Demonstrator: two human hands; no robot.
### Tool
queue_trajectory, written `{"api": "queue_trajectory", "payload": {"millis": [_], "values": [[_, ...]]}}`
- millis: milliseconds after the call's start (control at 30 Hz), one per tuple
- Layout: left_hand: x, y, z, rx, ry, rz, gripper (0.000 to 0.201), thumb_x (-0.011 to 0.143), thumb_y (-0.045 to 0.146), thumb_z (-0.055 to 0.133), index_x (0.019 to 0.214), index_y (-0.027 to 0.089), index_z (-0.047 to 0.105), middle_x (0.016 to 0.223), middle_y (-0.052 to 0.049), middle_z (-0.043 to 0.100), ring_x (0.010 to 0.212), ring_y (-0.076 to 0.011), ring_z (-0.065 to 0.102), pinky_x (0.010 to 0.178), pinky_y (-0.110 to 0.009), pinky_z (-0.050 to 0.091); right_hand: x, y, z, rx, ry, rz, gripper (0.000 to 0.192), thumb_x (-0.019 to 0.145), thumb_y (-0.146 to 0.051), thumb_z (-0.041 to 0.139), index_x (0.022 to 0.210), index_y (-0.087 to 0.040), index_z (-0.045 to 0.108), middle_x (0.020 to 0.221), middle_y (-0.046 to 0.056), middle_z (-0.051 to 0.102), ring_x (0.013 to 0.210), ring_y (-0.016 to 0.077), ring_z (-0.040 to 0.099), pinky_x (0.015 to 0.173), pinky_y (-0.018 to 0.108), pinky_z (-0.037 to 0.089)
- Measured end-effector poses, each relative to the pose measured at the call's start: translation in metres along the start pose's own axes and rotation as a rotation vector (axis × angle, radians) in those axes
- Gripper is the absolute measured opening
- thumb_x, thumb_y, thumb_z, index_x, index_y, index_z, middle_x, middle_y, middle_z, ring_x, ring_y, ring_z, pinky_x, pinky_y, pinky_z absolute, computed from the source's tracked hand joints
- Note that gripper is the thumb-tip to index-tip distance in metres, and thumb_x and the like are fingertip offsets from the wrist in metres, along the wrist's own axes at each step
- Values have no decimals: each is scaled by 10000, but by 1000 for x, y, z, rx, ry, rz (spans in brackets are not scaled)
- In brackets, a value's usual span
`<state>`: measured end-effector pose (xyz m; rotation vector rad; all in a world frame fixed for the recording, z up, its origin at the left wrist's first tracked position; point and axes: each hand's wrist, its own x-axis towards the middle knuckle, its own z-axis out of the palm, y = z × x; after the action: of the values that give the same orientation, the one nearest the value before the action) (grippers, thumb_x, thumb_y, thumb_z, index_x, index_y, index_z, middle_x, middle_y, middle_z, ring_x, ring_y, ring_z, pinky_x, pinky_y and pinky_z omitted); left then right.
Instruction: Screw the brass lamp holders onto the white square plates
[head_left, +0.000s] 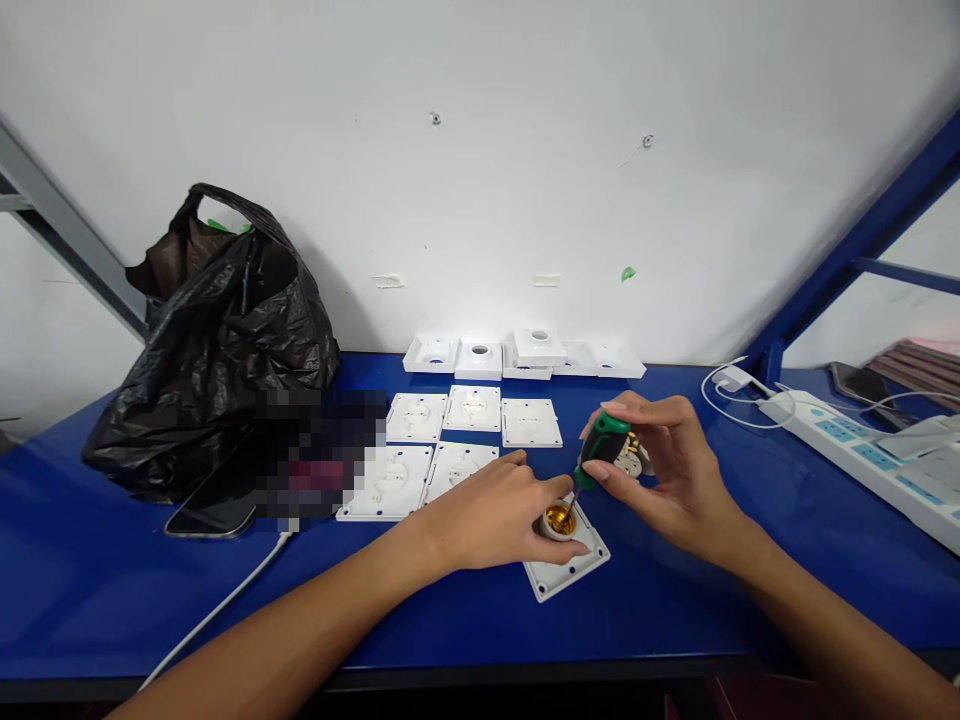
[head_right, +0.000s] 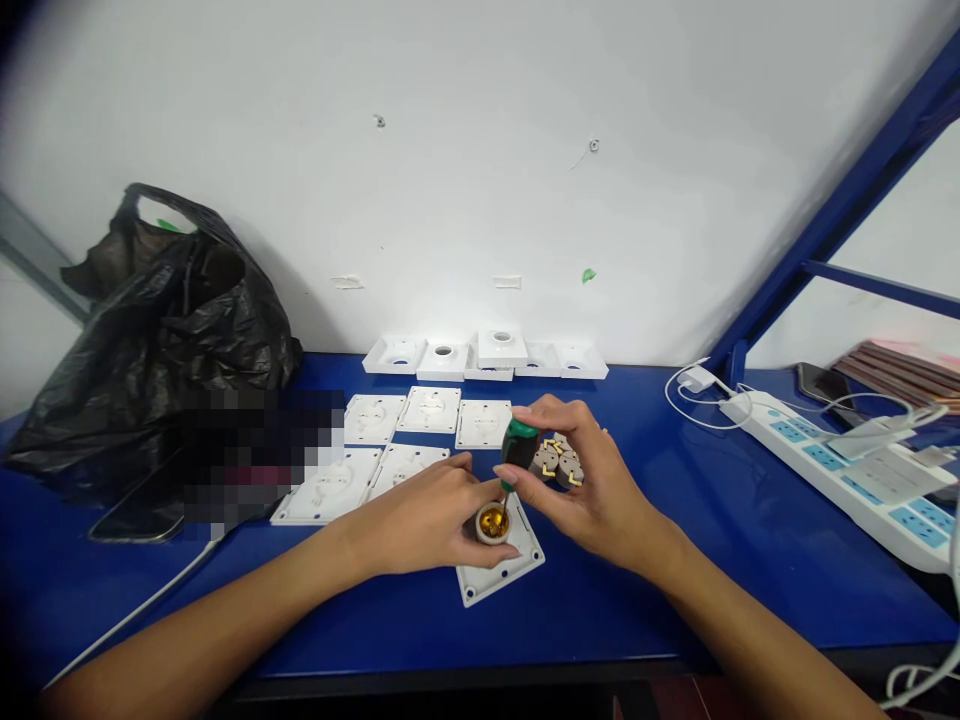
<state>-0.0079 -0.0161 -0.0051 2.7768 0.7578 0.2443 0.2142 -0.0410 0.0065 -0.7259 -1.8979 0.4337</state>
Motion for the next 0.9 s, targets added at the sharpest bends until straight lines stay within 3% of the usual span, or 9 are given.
{"api": "queue_trajectory", "payload": {"millis": [100,200,400,533,900], "values": [[0,0,0,-13,-5,16,413,964,618,686,971,208,632,674,13,672,721,-241,658,839,-370,507,0,-4,-1,-12,-46,9,502,971,-158,698,1401,-365,542,1137,43,672,1050,238,699,859,445,623],[0,-1,-1,-38,-5,50,409,973,620,682,923,220,614,598,33,622,684,-235,639,834,-364,494,1,-6,-1,15,-16,-32,514,957,-127,698,1395,-353,553,1083,38,681,1003,237,704,806,433,628],[-2,-3,-3,-39,81,133,396,991,601,684,1021,210,629,748,9,672,715,-208,642,903,-367,464,3,-4,2,-4,192,-191,542,883,-113,758,1353,-345,617,1026,26,661,873,230,688,742,455,603],[-3,-4,-3,-32,111,169,370,1003,562,688,1076,204,633,810,-5,696,775,-212,650,919,-381,443,2,-8,4,-38,289,-212,514,874,-166,774,1329,-356,632,1030,28,672,854,240,703,728,471,626],[-4,-4,0,-71,141,145,350,1001,552,694,1124,227,651,824,12,707,785,-203,682,1050,-430,442,-3,-3,5,-1,179,-251,653,863,-112,796,1427,-361,579,1098,56,736,926,273,742,712,498,661]]}}
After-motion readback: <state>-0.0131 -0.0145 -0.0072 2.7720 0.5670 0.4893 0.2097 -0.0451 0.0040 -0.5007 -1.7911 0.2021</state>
